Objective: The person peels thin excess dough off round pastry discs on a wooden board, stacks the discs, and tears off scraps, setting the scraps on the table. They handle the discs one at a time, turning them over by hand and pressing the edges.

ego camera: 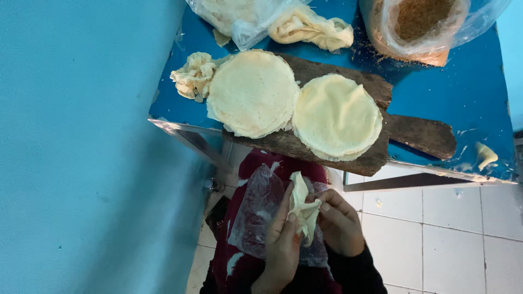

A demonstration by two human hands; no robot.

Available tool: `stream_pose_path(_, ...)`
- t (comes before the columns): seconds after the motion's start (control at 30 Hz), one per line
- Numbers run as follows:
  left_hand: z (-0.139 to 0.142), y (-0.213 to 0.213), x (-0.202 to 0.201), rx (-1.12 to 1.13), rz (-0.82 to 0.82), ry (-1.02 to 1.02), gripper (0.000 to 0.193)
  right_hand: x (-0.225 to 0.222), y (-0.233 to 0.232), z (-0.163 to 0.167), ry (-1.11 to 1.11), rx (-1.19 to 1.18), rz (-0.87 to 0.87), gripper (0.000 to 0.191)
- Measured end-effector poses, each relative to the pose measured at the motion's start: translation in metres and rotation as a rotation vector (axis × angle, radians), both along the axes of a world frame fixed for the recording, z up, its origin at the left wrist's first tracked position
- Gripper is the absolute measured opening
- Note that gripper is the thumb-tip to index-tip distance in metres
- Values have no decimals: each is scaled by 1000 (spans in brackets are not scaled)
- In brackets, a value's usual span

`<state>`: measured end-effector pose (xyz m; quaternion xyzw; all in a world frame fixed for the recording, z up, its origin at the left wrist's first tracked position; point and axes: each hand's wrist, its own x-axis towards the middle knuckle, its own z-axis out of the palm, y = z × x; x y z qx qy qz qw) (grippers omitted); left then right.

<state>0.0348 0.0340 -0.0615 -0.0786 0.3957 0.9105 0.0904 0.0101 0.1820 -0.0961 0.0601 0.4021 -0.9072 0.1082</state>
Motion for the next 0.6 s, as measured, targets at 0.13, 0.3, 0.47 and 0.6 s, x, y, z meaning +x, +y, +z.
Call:
stream_pose_path(0.13,3,3,0,-116,6,50,57,8,-9,0,138,292,59,19)
stream_pose_path(0.3,2,-3,0,-125,26,56,56,0,2,-3,-5,421,-24,12)
stream_pose_path(0.47,4,-8,1,-159,55,24,57,0,-3,-6,-12,144,-40,17)
stream_pose_path(0.6,2,-8,-3,-169,59,-96,55,8,-5,-2,178,587,61,13)
